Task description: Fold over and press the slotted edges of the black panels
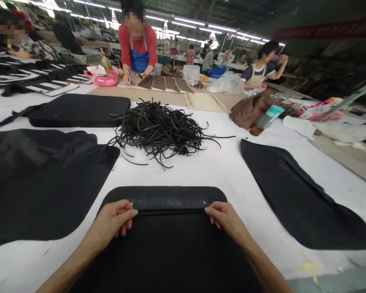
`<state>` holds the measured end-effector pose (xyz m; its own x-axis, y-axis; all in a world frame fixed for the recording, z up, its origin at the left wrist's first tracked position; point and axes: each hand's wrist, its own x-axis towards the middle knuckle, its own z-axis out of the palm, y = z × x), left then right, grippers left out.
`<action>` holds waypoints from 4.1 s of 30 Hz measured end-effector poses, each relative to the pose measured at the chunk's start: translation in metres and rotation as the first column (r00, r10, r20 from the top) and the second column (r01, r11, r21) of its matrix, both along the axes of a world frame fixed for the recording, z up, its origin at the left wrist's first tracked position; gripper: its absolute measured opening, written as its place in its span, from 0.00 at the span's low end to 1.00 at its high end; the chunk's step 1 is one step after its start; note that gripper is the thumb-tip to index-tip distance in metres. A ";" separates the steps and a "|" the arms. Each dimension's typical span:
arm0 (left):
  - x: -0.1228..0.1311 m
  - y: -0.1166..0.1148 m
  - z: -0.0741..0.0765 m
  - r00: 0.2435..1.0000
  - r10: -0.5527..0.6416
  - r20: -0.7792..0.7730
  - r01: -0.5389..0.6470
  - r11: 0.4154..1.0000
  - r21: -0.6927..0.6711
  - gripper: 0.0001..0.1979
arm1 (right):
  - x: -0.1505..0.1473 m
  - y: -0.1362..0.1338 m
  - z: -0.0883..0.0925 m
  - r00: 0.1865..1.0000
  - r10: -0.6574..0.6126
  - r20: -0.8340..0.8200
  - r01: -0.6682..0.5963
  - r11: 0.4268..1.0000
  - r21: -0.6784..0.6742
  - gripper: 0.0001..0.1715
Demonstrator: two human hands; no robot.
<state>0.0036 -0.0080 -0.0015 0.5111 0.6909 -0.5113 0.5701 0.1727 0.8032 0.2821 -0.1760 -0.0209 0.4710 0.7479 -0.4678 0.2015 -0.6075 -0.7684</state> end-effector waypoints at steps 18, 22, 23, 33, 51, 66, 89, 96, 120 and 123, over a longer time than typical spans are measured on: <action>0.001 -0.002 -0.022 0.997 0.062 -0.034 -0.059 0.993 0.101 0.13 | -0.004 0.006 -0.018 0.965 -0.070 0.253 0.087 0.994 -0.059 0.13; 0.000 -0.004 -0.022 0.996 0.082 -0.023 -0.079 0.990 0.115 0.12 | -0.006 0.004 -0.020 0.948 -0.001 0.319 0.028 0.996 -0.081 0.15; -0.001 -0.004 -0.021 0.996 0.088 -0.017 -0.086 0.990 0.115 0.11 | -0.006 0.003 -0.021 0.941 0.023 0.337 0.009 0.996 -0.094 0.16; -0.004 -0.005 -0.020 0.989 0.138 -0.048 -0.125 0.970 0.210 0.11 | -0.004 0.003 -0.017 0.885 0.185 0.427 -0.093 0.969 -0.227 0.21; -0.001 0.005 -0.031 0.986 0.089 -0.140 -0.054 0.971 0.232 0.11 | -0.013 0.012 -0.013 0.857 0.104 0.505 -0.027 0.987 -0.157 0.17; -0.002 0.005 -0.034 0.985 0.084 -0.148 -0.047 0.970 0.238 0.11 | -0.023 0.014 -0.008 0.816 0.140 0.561 0.005 0.969 -0.249 0.15; 0.004 0.003 -0.018 0.967 0.145 -0.208 -0.080 0.953 0.293 0.08 | -0.020 0.014 -0.013 0.808 0.166 0.566 -0.004 0.961 -0.276 0.16; 0.007 0.001 -0.020 0.925 0.081 -0.371 0.104 0.886 0.452 0.07 | -0.022 0.015 -0.011 0.793 0.183 0.581 -0.016 0.960 -0.280 0.15; 0.010 -0.013 -0.012 0.775 0.031 -0.632 0.433 0.701 0.566 0.14 | -0.021 0.011 -0.017 0.798 -0.043 0.602 0.095 0.994 -0.056 0.06; 0.004 -0.015 -0.015 0.828 0.077 -0.556 0.401 0.611 0.682 0.18 | -0.011 0.004 -0.011 0.864 -0.141 0.483 0.146 0.989 0.027 0.10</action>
<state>0.0071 -0.0232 -0.0162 0.5001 0.8642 -0.0555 0.8560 -0.4836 0.1827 0.2711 -0.1717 -0.0314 0.7417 0.6511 -0.1613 0.4555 -0.6654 -0.5914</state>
